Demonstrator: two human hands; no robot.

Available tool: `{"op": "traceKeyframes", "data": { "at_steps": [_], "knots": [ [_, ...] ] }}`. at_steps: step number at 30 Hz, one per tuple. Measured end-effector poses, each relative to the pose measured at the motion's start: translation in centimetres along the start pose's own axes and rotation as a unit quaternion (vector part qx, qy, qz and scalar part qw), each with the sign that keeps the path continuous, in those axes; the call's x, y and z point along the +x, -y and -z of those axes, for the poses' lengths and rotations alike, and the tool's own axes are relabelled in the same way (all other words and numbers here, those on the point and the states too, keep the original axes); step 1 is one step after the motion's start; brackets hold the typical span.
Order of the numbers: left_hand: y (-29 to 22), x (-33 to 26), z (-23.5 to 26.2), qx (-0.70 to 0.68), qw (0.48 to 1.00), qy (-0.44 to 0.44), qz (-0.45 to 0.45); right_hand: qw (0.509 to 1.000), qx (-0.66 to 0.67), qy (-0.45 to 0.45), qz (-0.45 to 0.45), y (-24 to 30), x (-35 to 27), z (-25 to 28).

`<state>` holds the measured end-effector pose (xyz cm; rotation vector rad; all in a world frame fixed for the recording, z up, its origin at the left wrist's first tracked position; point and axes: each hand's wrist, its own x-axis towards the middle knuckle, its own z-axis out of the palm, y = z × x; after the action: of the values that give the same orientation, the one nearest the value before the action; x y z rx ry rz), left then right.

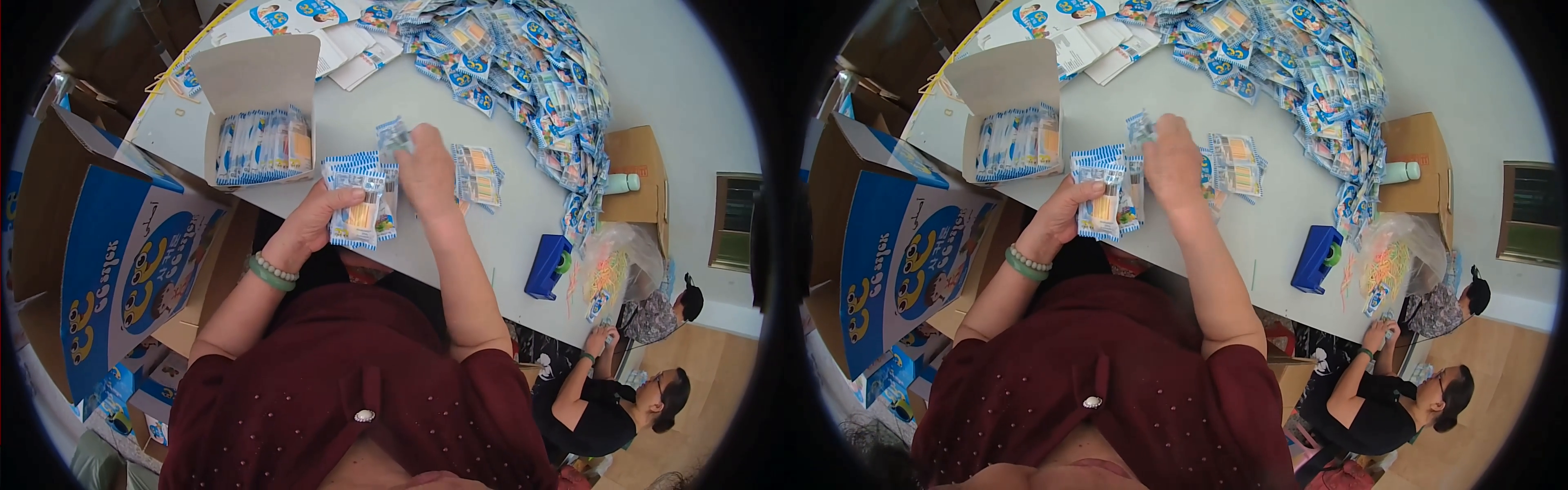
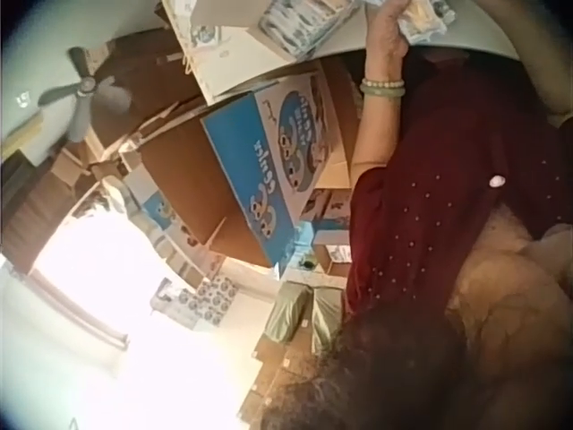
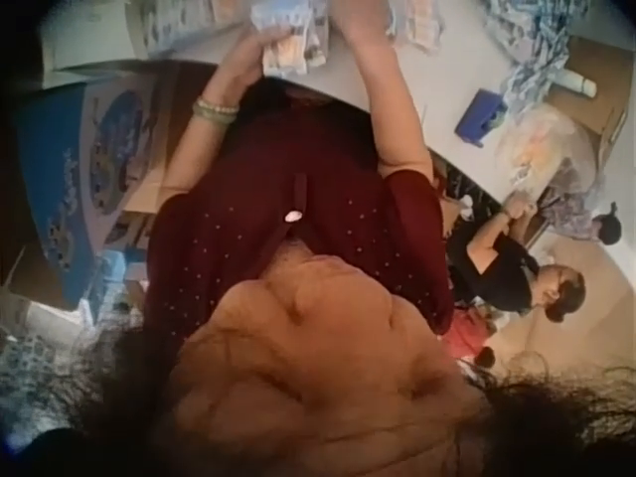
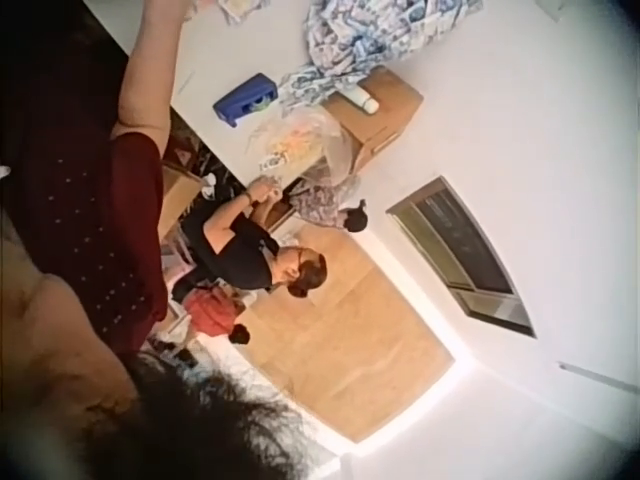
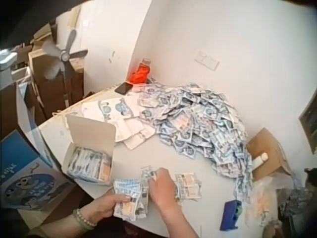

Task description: Folding boxes and packaging small blue and white packets into them in a factory setting.

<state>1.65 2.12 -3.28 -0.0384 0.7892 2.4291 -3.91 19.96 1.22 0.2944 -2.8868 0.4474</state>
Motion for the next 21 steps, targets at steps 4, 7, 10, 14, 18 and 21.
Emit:
{"op": "traceKeyframes", "data": {
  "at_steps": [4,7,10,14,18,21],
  "knots": [
    [-0.1,0.0,-0.1,-0.031,0.999,-0.005,-0.009,0.932,0.292,-0.045,-0.21,-3.1,-1.3,3.9],
    [-0.2,0.2,-0.6,-0.025,1.0,-0.011,-0.007,0.848,0.466,-0.037,-0.252,-4.9,-3.3,4.6],
    [0.1,0.6,-0.6,-0.006,1.0,-0.014,-0.008,0.921,0.314,-0.035,-0.229,-5.5,-4.6,2.5],
    [0.2,0.7,-0.8,-0.005,0.999,-0.039,-0.011,0.948,0.068,0.048,-0.306,-4.2,-4.1,2.7],
    [0.3,0.5,-0.9,0.001,0.999,-0.034,-0.019,0.955,0.013,0.076,-0.285,-2.8,-4.4,2.5],
    [0.2,0.4,-1.1,0.0,0.999,-0.033,-0.02,0.99,-0.084,-0.086,-0.079,-2.8,-6.7,0.5]
  ]
}}
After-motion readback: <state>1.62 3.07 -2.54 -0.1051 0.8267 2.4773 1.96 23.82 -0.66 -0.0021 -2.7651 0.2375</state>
